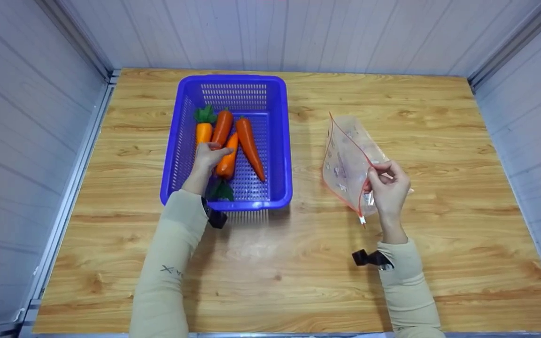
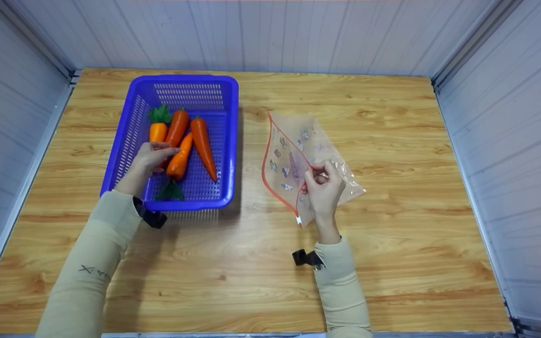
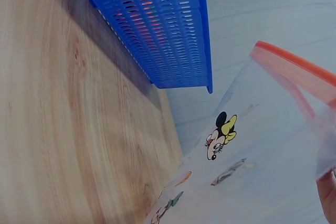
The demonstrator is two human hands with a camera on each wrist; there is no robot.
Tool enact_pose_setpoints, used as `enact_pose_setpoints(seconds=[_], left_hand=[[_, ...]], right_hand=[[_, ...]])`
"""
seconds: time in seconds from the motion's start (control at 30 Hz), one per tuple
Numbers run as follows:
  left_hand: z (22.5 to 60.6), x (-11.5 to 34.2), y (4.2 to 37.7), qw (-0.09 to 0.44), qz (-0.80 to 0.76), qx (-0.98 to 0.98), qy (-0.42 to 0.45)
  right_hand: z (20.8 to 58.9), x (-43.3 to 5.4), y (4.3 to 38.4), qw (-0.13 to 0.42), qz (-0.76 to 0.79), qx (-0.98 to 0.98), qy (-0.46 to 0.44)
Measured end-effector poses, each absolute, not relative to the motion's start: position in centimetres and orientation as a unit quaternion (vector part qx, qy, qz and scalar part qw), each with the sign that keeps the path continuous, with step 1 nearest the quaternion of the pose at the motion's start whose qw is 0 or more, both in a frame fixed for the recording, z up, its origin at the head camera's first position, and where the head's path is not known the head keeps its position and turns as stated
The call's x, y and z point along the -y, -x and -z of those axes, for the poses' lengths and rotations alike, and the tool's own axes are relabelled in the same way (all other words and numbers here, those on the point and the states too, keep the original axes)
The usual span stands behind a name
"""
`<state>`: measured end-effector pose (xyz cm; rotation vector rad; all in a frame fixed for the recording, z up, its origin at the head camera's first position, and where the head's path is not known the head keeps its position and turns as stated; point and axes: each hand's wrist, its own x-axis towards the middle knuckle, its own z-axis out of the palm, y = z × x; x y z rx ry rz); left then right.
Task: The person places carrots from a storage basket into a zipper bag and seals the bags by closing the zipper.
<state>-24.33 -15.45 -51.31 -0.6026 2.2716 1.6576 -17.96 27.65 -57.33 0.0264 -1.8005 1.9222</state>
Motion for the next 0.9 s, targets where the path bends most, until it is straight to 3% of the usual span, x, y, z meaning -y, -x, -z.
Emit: enact_pose_setpoints(seconds=[0.1,0.13,0.3,0.4,0.63,0.9], left_hand=[[55.4,16.4,26.4,0.141,-0.563,-0.784,0.223],[57.3,16.9,27.3,0.143,-0.563,-0.782,0.226],[56.9,16.6,27.2,0.178,-0.538,-0.783,0.256],[54.2,15.9,25.8,0.193,-0.532,-0.784,0.257],[61.7,17.2,29.1,0.176,-0.489,-0.817,0.251],[62.4,16.9,28.9,0.196,-0.414,-0.858,0.231]], right_hand=[[57.1,-27.6,17.8,0.259,-0.699,0.666,-0.022],[55.4,-26.7,17.1,0.257,-0.698,0.669,-0.009],[56.6,-27.2,17.4,0.266,-0.684,0.679,-0.012],[58.4,-28.2,18.0,0.265,-0.69,0.673,-0.019],[57.4,-27.7,17.4,0.245,-0.705,0.665,-0.013],[58.0,-27.9,17.3,0.262,-0.685,0.68,-0.01]])
